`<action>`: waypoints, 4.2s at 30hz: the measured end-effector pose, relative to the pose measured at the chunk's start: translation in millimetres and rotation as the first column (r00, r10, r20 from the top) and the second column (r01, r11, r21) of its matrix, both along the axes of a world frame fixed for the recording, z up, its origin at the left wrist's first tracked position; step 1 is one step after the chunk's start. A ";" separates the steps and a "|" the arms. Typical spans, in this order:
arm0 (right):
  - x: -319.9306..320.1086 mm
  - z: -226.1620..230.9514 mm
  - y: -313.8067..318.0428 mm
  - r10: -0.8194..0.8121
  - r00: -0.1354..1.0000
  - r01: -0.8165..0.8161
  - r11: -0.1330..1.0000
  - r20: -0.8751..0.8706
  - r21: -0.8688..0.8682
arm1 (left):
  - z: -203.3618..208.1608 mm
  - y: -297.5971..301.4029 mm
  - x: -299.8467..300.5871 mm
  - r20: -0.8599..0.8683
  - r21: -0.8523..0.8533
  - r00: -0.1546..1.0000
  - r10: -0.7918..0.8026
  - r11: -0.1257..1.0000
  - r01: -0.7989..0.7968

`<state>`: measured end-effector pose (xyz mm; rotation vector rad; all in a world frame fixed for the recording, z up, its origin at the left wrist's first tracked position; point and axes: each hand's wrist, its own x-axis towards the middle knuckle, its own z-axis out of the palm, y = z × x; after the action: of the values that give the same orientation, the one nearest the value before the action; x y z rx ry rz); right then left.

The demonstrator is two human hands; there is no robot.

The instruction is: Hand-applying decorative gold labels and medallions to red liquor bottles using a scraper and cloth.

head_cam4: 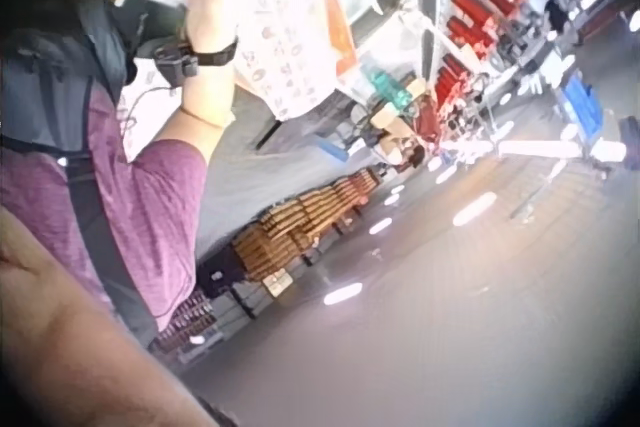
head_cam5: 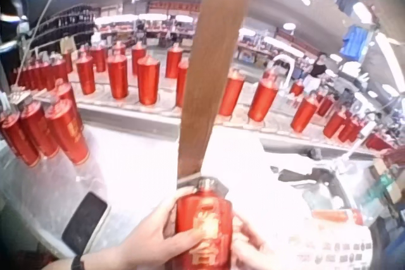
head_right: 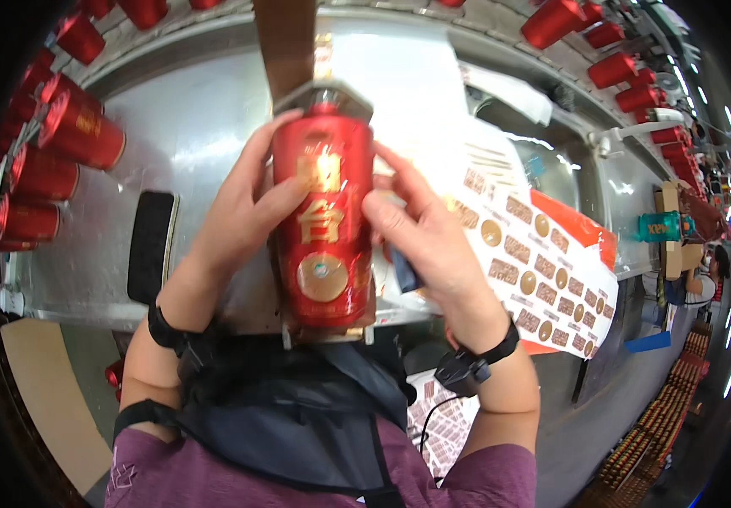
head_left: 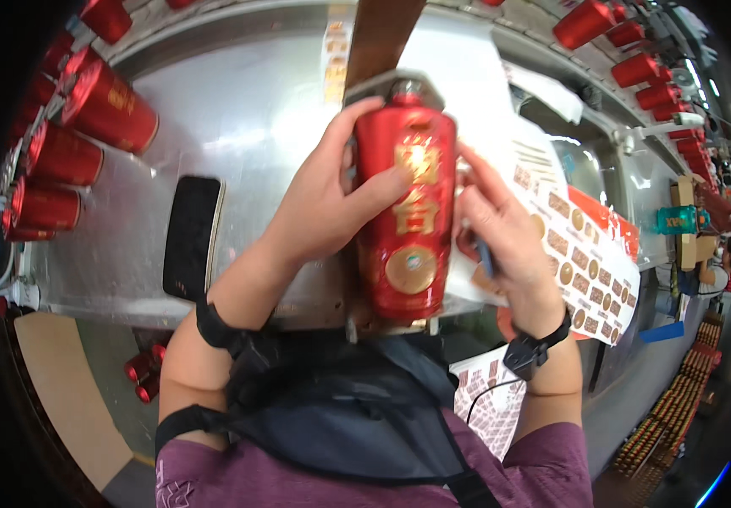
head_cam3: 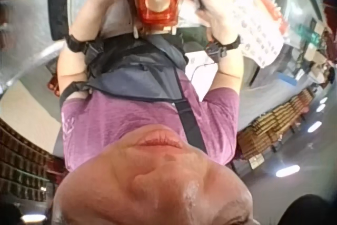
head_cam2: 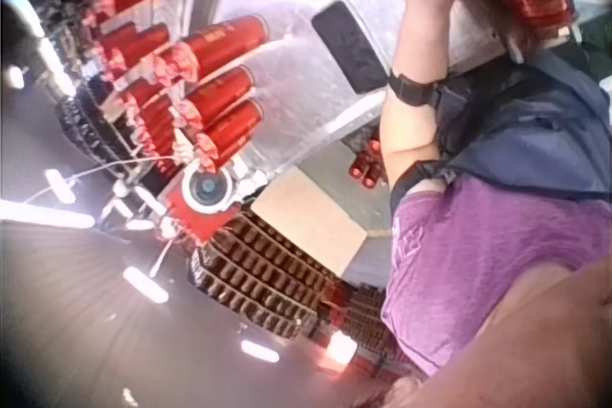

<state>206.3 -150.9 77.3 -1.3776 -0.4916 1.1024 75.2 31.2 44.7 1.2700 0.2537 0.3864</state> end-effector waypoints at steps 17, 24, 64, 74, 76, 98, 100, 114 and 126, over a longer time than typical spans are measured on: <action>-33.1 -19.1 -15.6 -0.095 0.995 0.096 0.983 -0.018 0.157 | -23.8 -13.3 -3.9 0.127 0.005 0.991 -0.044 0.999 0.044; -35.7 -11.0 -14.0 -0.156 0.987 0.157 0.983 -0.022 0.094 | -24.5 -8.7 -2.2 0.129 0.032 0.991 -0.041 0.999 0.037; -38.7 -23.9 -8.8 -0.198 0.979 0.202 0.973 -0.049 0.114 | -32.8 -1.9 -3.7 0.158 0.048 0.987 -0.035 0.998 0.028; -39.0 -24.1 -5.0 -0.198 0.977 0.206 0.970 -0.074 0.131 | -30.3 1.5 -4.7 0.146 0.054 0.989 -0.034 0.998 0.027; -40.6 -21.5 -4.3 -0.203 0.976 0.211 0.970 -0.075 0.122 | -32.3 0.6 -4.9 0.160 0.037 0.987 -0.031 0.999 0.026; -45.9 -16.3 9.5 -0.304 0.953 0.304 0.951 -0.012 0.053 | -40.5 11.3 2.0 0.170 0.108 0.985 0.029 0.993 -0.048; -47.9 -15.4 11.6 -0.320 0.947 0.320 0.946 -0.019 0.055 | -39.5 8.2 0.9 0.152 0.058 0.988 0.012 0.998 -0.021; -17.0 2.8 16.0 -0.182 0.951 0.173 0.983 0.249 0.057 | -27.4 7.9 -4.3 0.127 0.011 0.988 0.089 0.996 -0.091; -2.0 9.2 54.2 -0.087 0.952 0.060 0.993 0.294 0.099 | -13.0 10.3 8.8 0.055 0.082 0.986 0.157 0.983 -0.162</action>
<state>204.4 -96.7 86.4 -1.4789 -0.6937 0.8048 84.0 41.4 31.7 1.3271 0.3019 0.5696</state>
